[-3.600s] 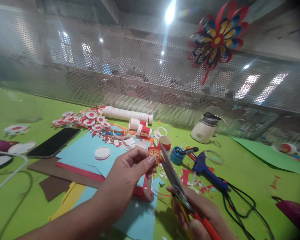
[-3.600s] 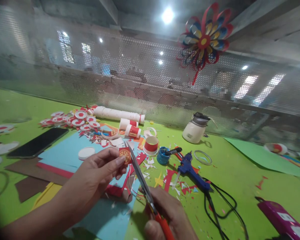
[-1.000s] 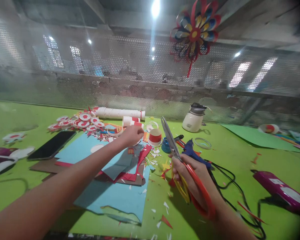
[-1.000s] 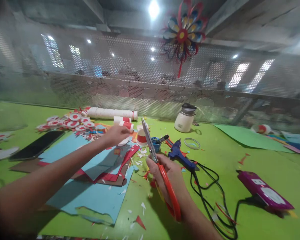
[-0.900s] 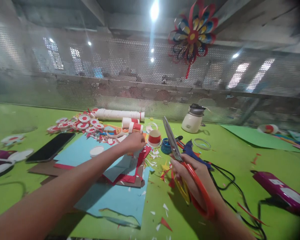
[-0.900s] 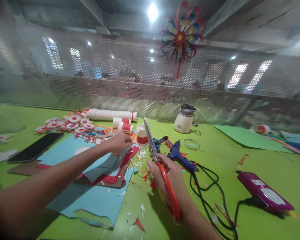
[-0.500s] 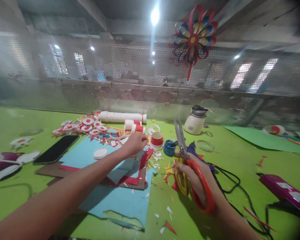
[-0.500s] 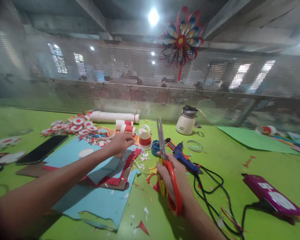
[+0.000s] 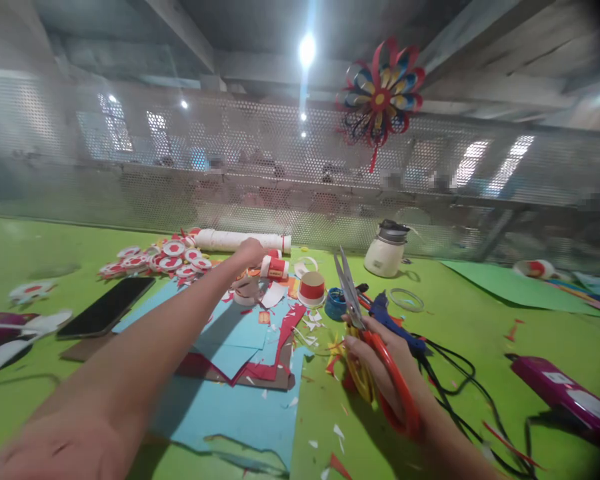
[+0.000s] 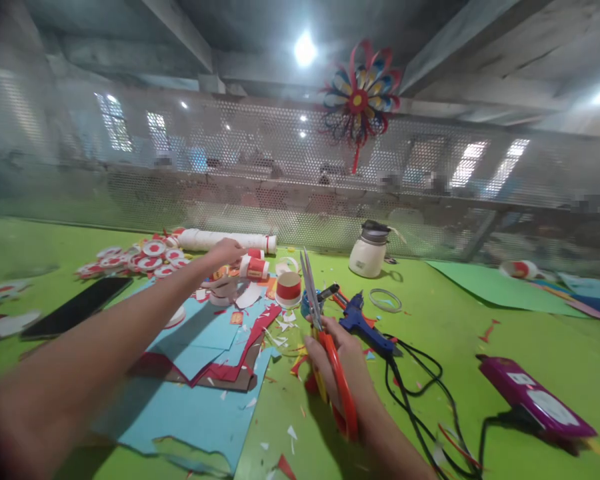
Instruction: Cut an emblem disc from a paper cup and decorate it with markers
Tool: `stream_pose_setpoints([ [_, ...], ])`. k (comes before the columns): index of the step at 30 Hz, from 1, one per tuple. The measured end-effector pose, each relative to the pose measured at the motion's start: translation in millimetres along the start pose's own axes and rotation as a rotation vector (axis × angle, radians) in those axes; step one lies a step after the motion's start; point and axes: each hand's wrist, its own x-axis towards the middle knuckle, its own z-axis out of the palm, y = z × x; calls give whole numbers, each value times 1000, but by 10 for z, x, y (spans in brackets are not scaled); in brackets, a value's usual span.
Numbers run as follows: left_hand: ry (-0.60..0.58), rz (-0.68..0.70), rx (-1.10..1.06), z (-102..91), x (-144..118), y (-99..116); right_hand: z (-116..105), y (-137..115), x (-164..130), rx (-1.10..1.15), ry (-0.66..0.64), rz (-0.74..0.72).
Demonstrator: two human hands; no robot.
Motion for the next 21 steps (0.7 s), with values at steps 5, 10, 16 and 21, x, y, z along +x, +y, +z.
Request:
stream_pose_setpoints([
  [5, 59, 18, -110, 269, 25, 46, -6, -46, -9, 70, -63, 80],
  [10, 151, 204, -318, 309, -160, 12, 0, -30, -22, 94, -81, 72],
  [16, 95, 508, -630, 126, -564, 17, 37, -28, -28, 109, -44, 45],
  [21, 6, 621, -780, -4, -976, 44, 33, -34, -18, 105, -28, 56],
])
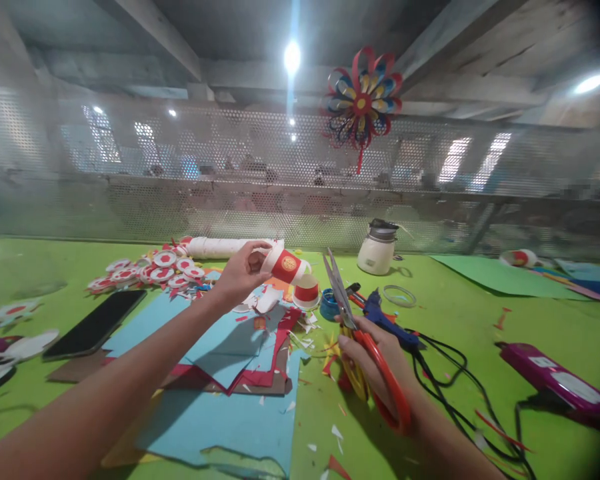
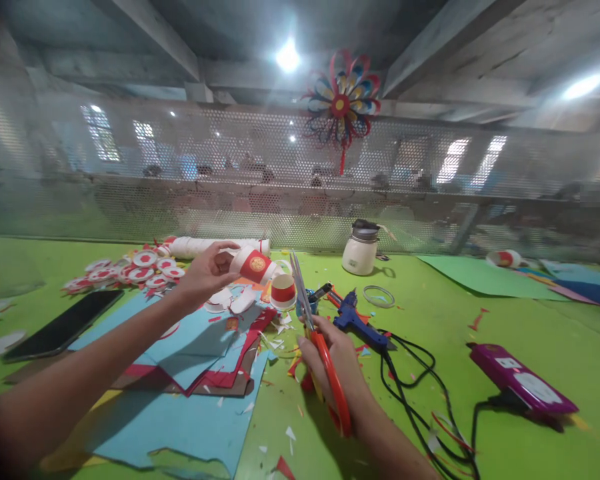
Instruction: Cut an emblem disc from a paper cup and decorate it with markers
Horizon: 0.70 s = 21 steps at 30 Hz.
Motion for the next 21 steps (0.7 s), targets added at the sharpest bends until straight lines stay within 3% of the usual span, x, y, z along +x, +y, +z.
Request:
stream_pose_setpoints([
  [5, -22, 89, -15, 54, -244, 93, -21, 39, 36, -45, 21, -25],
  [9, -14, 94, 216, 17, -301, 33, -7, 62, 40, 11, 12, 17],
  [15, 12, 58, 485, -105, -206, -22, 38, 117, 44, 62, 54, -36],
  [21, -28, 87, 689, -49, -249, -101, 10, 141, 60, 31, 16, -26],
])
